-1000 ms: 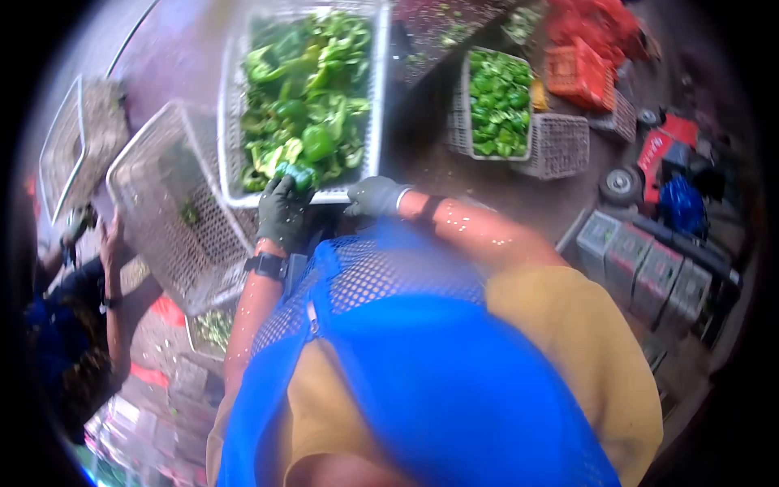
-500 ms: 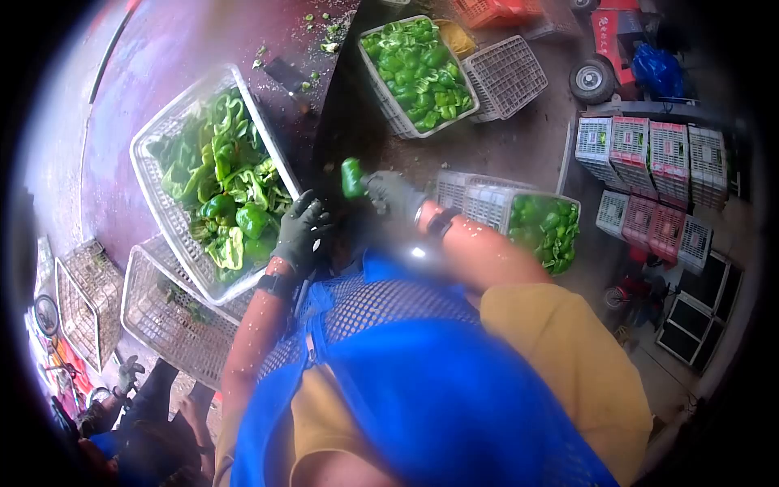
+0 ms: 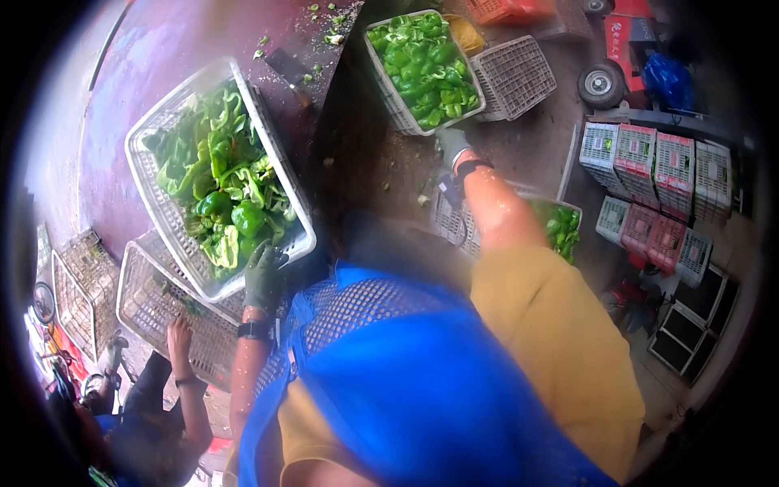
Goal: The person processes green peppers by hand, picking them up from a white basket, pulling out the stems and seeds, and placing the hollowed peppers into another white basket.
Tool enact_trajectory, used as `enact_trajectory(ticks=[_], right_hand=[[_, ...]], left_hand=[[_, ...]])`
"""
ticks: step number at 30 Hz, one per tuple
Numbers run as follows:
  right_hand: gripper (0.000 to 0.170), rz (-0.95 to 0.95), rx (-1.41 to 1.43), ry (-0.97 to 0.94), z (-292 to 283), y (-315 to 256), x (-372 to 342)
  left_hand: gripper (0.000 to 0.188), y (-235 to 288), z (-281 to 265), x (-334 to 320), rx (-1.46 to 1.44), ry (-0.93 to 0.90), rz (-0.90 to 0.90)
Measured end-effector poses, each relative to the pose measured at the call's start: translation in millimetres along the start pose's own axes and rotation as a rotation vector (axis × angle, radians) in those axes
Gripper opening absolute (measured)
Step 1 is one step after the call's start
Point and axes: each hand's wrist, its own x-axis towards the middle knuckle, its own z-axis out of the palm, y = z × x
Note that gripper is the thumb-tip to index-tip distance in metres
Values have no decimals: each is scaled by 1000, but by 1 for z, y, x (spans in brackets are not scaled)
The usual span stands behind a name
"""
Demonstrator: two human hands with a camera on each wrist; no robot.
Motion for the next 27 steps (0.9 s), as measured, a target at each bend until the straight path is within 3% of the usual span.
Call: enact_trajectory(ticks=[1,2,3,5,6,7,8,9,10,12,14,15,16,18,20,21,22,24,26,27], right_hand=[[26,-20,-73,-55,11,20,6],[19,-57,-176,-91,33,17,-41],[12,-105,-403,-258,44,29,-38],[15,-128,-488,-338,87,24,-89],[24,-147,-561,-433,112,26,-120],[24,-289,-660,-568,128,31,-135],[25,-442,-750,-755,146,34,-142],[24,-660,-921,-833,167,38,-149],[24,-899,-1055,-899,189,44,-160],[25,-782,-1080,-1051,222,47,-210],[35,-845,-1244,-1285,245,79,-215],[45,-898,-1348,-1518,253,92,-214],[49,-746,-1531,-1605,259,99,-218],[49,-965,-1558,-1579,274,107,-230],[49,-1195,-1445,-1454,290,116,-236],[48,-1396,-1300,-1375,297,124,-237],[48,-1404,-1306,-1365,304,130,-237],[47,-1497,-1553,-1093,314,142,-236],[47,-1539,-1635,-1003,313,161,-216],[47,-1513,-1610,-996,312,165,-212]], left_hand=[[46,-6,-5,-1,-14,31,13],[45,-11,-10,-2,-29,61,26],[45,-15,-13,-5,-47,69,24],[44,-24,-21,-11,-121,122,4],[43,-53,-34,0,68,-37,262],[41,-80,-61,6,267,-136,517],[39,-66,-51,-18,-83,84,250],[36,-38,-43,-48,-81,252,267],[33,-67,-64,-41,-210,266,290],[28,-67,-81,-61,-207,447,349],[27,-84,-113,-65,-339,595,337],[28,-93,-129,-63,-391,688,359],[28,-105,-146,-61,-437,773,377],[31,-118,-174,-61,-464,907,373],[31,-130,-199,-54,-485,932,354],[31,-134,-209,-45,-493,925,359],[32,-132,-219,-35,-239,925,430],[33,-128,-237,-12,162,890,486],[34,-115,-253,28,145,812,457],[46,-106,-268,48,220,756,428]])
